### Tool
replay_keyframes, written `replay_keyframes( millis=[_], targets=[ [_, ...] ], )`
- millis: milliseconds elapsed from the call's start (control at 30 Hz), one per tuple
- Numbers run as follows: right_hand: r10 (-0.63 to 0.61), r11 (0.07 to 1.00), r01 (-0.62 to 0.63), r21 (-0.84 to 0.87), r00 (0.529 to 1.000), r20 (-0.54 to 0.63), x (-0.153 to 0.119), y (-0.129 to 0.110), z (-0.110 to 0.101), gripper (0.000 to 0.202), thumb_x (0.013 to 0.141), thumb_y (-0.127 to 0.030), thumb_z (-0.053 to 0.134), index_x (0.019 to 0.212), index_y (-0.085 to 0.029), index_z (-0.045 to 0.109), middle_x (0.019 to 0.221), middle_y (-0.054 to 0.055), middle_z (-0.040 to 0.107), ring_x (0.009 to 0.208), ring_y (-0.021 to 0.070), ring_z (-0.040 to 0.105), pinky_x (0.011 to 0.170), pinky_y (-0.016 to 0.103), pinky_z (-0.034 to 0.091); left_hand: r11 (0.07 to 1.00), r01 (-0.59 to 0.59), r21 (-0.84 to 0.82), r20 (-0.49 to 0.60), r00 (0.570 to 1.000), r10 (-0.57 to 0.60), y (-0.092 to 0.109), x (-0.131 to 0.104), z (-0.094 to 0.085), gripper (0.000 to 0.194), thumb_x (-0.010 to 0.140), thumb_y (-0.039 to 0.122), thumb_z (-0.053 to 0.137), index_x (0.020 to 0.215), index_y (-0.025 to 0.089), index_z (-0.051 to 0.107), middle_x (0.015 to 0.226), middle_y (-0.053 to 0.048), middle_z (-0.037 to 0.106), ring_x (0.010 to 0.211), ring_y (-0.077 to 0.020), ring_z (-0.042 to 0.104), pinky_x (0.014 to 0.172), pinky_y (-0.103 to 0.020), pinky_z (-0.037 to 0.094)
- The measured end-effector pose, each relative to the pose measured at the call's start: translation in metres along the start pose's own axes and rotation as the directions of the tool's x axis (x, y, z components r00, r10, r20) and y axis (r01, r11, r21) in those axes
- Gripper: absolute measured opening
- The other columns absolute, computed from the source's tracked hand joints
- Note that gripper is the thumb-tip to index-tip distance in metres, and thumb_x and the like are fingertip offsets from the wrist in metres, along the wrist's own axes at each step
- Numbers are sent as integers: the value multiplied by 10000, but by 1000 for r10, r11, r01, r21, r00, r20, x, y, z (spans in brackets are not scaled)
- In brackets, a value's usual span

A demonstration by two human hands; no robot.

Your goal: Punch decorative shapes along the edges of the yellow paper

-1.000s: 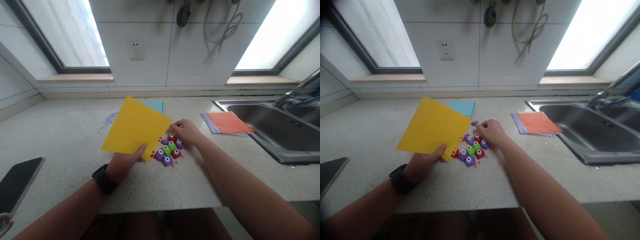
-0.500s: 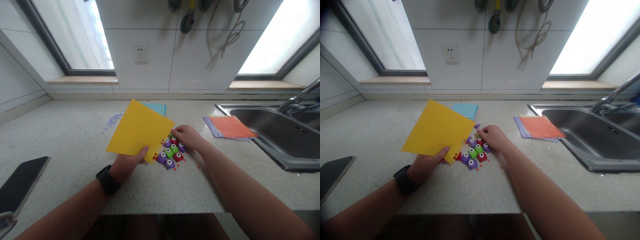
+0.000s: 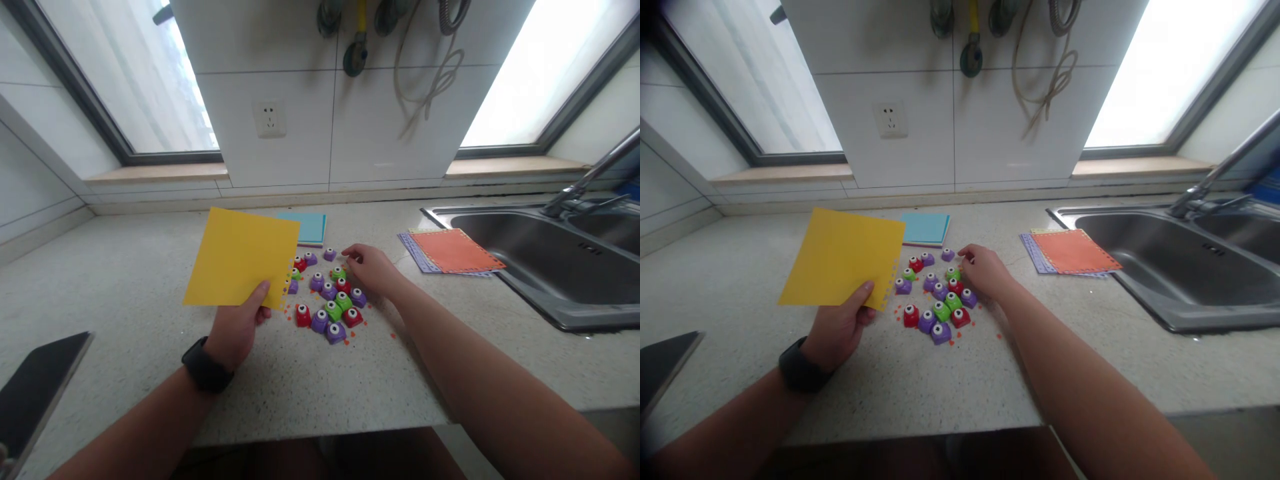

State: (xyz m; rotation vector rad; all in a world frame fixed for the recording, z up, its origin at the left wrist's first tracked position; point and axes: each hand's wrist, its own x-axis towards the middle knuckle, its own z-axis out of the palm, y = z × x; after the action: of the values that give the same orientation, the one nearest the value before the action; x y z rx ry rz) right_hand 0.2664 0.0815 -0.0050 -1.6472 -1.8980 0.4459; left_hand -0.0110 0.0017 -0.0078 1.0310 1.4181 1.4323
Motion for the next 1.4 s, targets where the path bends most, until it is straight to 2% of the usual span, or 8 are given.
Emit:
replay_keyframes(
  millis=[233, 367, 433, 633, 767, 867, 1233, 1400],
  targets=[
    [-130, 988, 132, 78, 991, -36, -4, -14, 3, 256, 922, -163, 533, 1089, -211, 720, 1131, 80, 735, 1003, 211, 662, 898, 353, 496, 996, -73, -48, 10, 997, 74, 0, 10, -8, 270, 786, 419, 761, 800, 186, 625, 594, 33, 610, 447, -93, 525, 411, -189, 437],
    [-450, 893, 448, 47, 891, 61, -13, -32, 3, 267, 963, -251, 551, 1186, -210, 690, 1221, 85, 709, 1151, 226, 604, 1031, 402, 424, 997, -61, -52, -22, 998, 60, -1, 12, -8, 323, 751, 449, 786, 825, 173, 636, 624, 28, 620, 455, -88, 529, 414, -191, 431],
    [-487, 867, 498, -28, 857, 166, -17, -39, 4, 274, 968, -295, 553, 1188, -223, 700, 1214, 80, 719, 1154, 247, 602, 1029, 430, 405, 997, -44, -61, -35, 998, 42, -2, 11, -6, 350, 738, 464, 792, 847, 170, 637, 650, 28, 628, 465, -86, 536, 417, -191, 433],
    [-235, 921, 280, -271, 954, 187, -20, -46, 5, 274, 951, -368, 552, 1027, -221, 770, 1096, 108, 756, 1071, 331, 603, 921, 492, 386, 999, -10, 51, 22, 1000, 9, 1, 4, -4, 340, 785, 480, 748, 842, 171, 618, 640, 51, 609, 477, -87, 539, 459, -203, 467],
    [-264, 938, 304, -165, 938, 224, -17, -44, 4, 346, 981, -327, 519, 1291, -310, 671, 1326, 66, 679, 1174, 313, 564, 971, 484, 352, 993, -4, 118, 27, 1000, 1, 7, -1, -2, 338, 784, 477, 743, 789, 168, 608, 614, 46, 610, 476, -97, 545, 477, -218, 475],
    [-250, 941, 299, -155, 928, 276, -16, -43, 4, 312, 996, -302, 487, 1194, -327, 726, 1234, 59, 725, 1162, 311, 574, 977, 488, 339, 992, -15, 125, 45, 999, 10, 9, -2, -1, 351, 783, 492, 740, 754, 170, 605, 578, 46, 598, 461, -102, 532, 471, -227, 463],
    [-107, 978, 128, -166, 986, 129, -14, -36, -1, 189, 859, -347, 667, 987, -239, 754, 1011, 91, 775, 1034, 326, 642, 948, 491, 367, 972, -35, 230, 155, 988, -1, -1, -1, -7, 355, 775, 517, 741, 826, 170, 684, 701, -12, 706, 563, -167, 629, 558, -288, 528],
    [-28, 999, 29, -38, 1000, 6, -13, -38, -6, 193, 909, -368, 609, 961, -202, 693, 903, 71, 762, 860, 225, 678, 849, 388, 444, 949, -101, 298, 179, 983, 49, 7, -8, -4, 286, 762, 472, 750, 706, 203, 670, 616, 1, 679, 565, -192, 640, 597, -309, 533]
  ],
)
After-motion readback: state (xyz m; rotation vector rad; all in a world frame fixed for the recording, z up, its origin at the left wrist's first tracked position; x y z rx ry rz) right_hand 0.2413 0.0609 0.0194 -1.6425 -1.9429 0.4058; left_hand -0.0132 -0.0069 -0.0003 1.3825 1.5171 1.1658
